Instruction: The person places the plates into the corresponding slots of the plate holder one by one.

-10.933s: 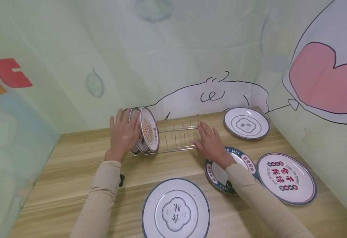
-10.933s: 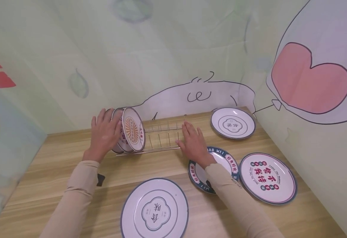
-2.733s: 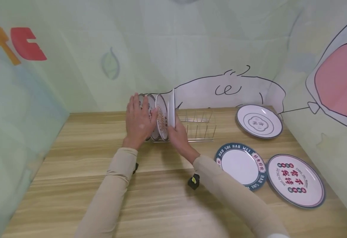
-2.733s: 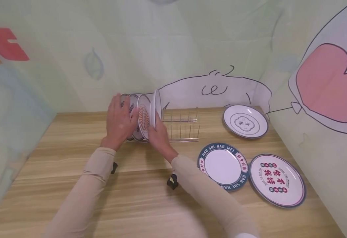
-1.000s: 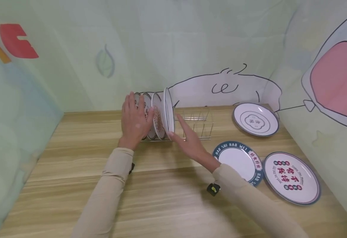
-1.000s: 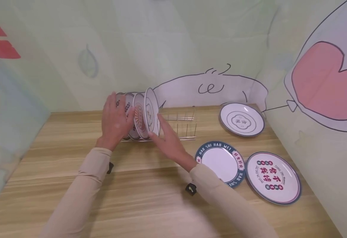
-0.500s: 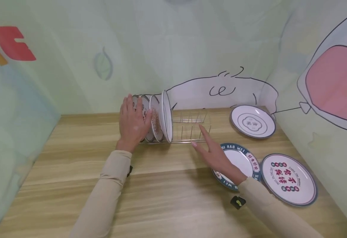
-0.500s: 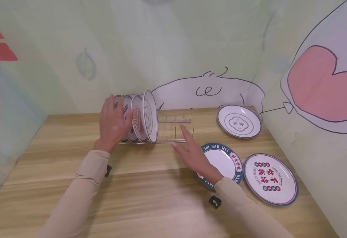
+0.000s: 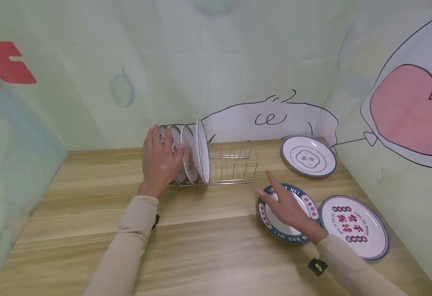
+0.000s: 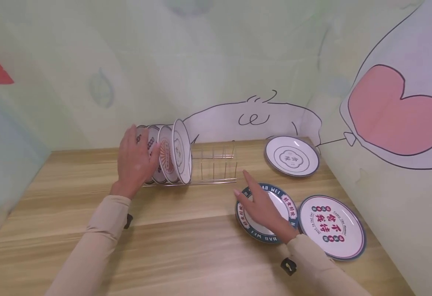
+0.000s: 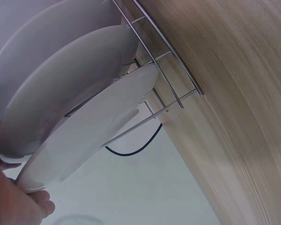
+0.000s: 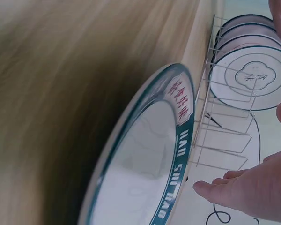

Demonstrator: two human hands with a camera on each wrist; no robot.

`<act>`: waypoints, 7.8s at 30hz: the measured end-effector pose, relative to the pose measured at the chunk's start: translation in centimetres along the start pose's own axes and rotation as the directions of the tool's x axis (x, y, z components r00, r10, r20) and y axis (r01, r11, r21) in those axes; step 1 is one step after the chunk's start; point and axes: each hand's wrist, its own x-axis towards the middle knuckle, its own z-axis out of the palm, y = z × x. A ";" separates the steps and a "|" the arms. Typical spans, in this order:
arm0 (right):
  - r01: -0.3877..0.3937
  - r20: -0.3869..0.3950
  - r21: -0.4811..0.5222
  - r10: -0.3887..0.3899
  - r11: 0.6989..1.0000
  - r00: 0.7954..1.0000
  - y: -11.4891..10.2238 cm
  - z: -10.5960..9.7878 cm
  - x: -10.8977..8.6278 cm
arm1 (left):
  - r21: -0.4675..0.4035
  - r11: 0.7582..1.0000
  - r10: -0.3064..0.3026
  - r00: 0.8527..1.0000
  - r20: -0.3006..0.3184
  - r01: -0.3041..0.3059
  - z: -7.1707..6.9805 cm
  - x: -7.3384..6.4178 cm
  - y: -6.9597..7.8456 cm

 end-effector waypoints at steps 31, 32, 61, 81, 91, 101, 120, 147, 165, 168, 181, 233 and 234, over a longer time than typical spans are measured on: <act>0.144 0.148 -0.344 -0.098 0.928 0.984 3.3 1.6 -3.7 | -0.005 1.000 0.013 0.999 -0.035 -0.013 0.0 0.1 0.1; 0.137 0.157 -0.353 -0.086 0.926 0.984 3.4 1.6 -3.8 | -0.006 1.000 0.015 0.999 -0.037 -0.015 0.0 0.0 0.1; 0.263 0.111 -0.405 -0.238 0.876 0.965 1.2 2.7 -4.8 | -0.008 1.000 -0.004 1.000 -0.019 0.004 -0.2 -0.2 0.2; 0.305 -0.023 -0.305 -0.327 0.902 0.945 -2.5 -0.7 -5.0 | 0.020 1.000 -0.006 1.000 -0.008 0.006 -0.3 -0.3 0.2; 0.282 -0.070 0.025 -0.279 0.959 0.958 -4.1 -1.1 -5.5 | 0.008 1.000 -0.010 1.000 -0.010 0.010 -0.3 -0.3 0.2; 0.292 -0.179 0.324 -0.245 0.900 0.953 -6.6 1.6 -5.2 | -0.003 1.000 -0.015 1.000 -0.019 0.015 -0.3 -0.3 0.2; 0.331 -0.406 0.532 -0.108 0.780 0.907 -10.1 6.8 -3.6 | -0.004 1.000 -0.019 1.000 0.001 0.019 -0.4 -0.3 0.3; 0.369 -0.470 0.497 -0.114 0.785 0.875 -11.3 7.6 3.7 | 0.007 1.000 -0.008 1.000 -0.008 0.009 -0.5 -0.4 0.3; 0.322 -0.450 0.485 -0.083 0.813 0.889 -12.5 8.2 7.2 | 0.000 1.000 -0.024 1.000 0.020 0.024 -0.4 -0.4 0.4; 0.335 -0.456 0.478 -0.096 0.812 0.885 -12.6 8.3 7.8 | 0.003 1.000 -0.025 0.999 0.020 0.025 -0.4 -0.4 0.4; 0.301 -0.437 0.412 -0.104 0.860 0.894 -12.8 9.3 9.6 | 0.017 1.000 -0.026 1.000 0.006 0.026 -0.4 -0.6 0.4; 0.328 -0.359 0.430 -0.174 0.841 0.917 -11.7 5.9 8.2 | 0.008 1.000 -0.011 0.999 -0.033 0.011 -0.3 -0.4 0.3; 0.327 -0.359 0.421 -0.176 0.846 0.917 -11.5 5.6 8.1 | 0.010 1.000 -0.010 0.999 -0.035 0.011 -0.3 -0.4 0.3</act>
